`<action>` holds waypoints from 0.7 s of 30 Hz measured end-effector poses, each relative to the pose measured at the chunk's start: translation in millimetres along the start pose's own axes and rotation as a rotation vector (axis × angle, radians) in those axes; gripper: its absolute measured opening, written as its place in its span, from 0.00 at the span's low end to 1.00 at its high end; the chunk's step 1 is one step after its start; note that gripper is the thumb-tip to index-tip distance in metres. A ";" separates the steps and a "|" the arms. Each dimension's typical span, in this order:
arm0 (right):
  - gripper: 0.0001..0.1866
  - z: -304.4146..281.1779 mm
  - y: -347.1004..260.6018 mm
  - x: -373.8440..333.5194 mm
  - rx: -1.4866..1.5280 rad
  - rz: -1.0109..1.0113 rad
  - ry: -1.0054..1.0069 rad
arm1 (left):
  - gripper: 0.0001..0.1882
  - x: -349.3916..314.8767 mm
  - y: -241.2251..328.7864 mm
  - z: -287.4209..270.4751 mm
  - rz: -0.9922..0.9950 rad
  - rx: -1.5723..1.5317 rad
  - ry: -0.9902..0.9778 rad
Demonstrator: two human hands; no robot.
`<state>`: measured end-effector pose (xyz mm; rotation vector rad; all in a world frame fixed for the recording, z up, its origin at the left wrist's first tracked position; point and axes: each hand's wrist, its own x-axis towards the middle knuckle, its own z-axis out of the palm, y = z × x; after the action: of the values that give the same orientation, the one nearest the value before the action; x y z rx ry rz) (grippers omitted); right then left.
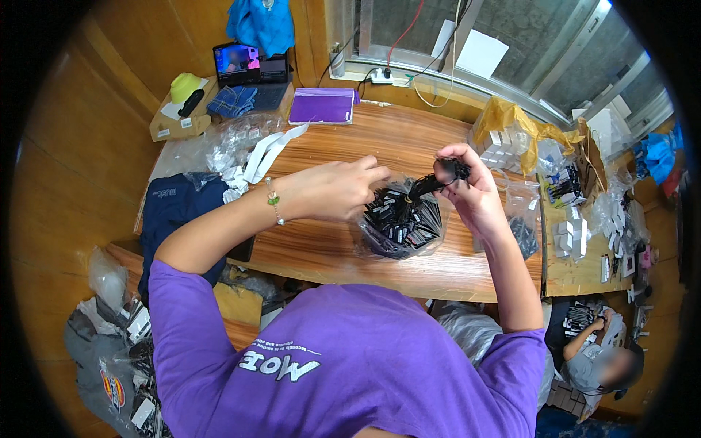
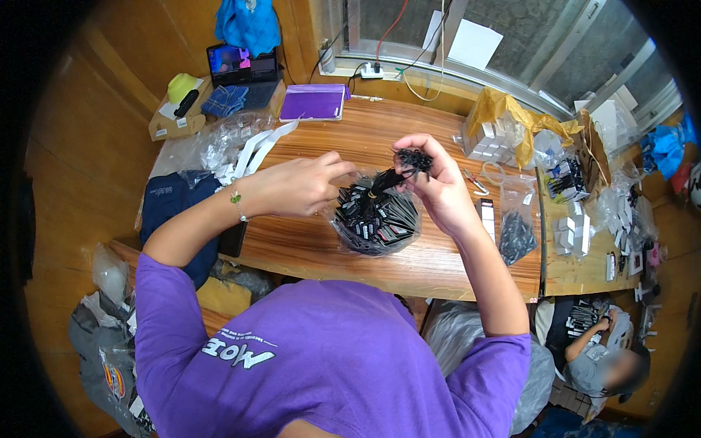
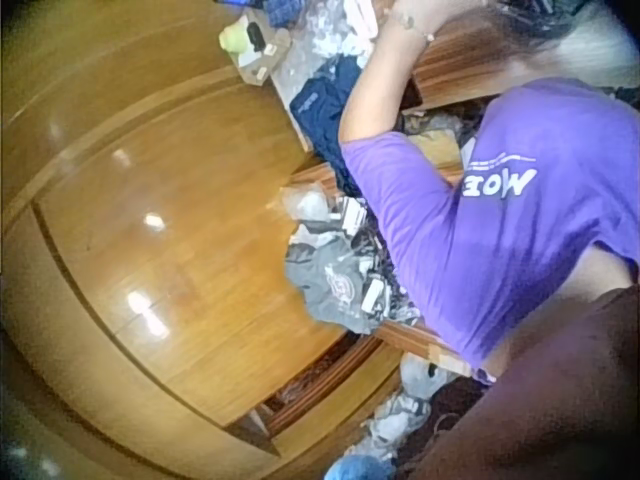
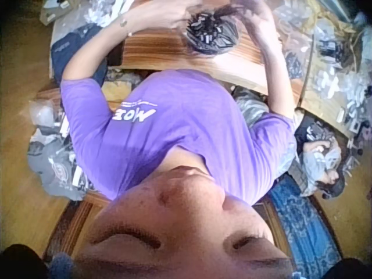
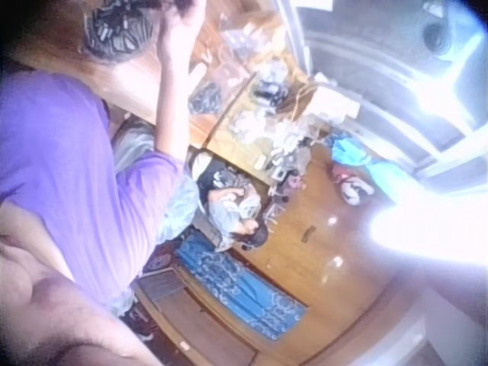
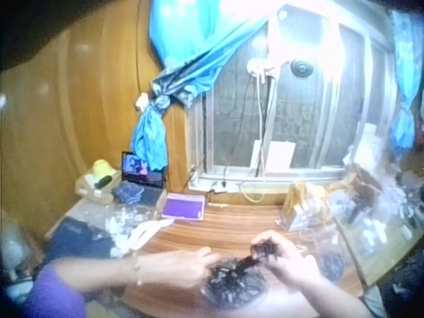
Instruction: The person gathers small black rectangular items, places them into a clear plastic bag, and seals it. They repeat this process with additional items, stacking the sealed bags on the table.
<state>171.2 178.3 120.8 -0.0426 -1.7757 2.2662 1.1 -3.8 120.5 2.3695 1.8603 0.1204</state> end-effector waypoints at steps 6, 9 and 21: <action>0.19 -3.7 19.7 -11.1 0.444 -0.029 -0.037 | 0.11 -16.2 2.0 21.0 0.149 -0.255 0.171; 0.19 -4.1 13.5 -17.3 0.408 -0.036 -0.019 | 0.09 -16.4 10.3 22.7 0.134 -0.446 0.269; 0.06 -27.3 -18.3 -95.0 -0.934 -0.004 0.016 | 0.07 -10.1 21.8 27.9 0.133 -0.614 0.341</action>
<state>271.3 187.2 118.5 -0.2247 -2.6242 1.2334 23.5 -20.1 96.3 2.1060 1.4736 1.0050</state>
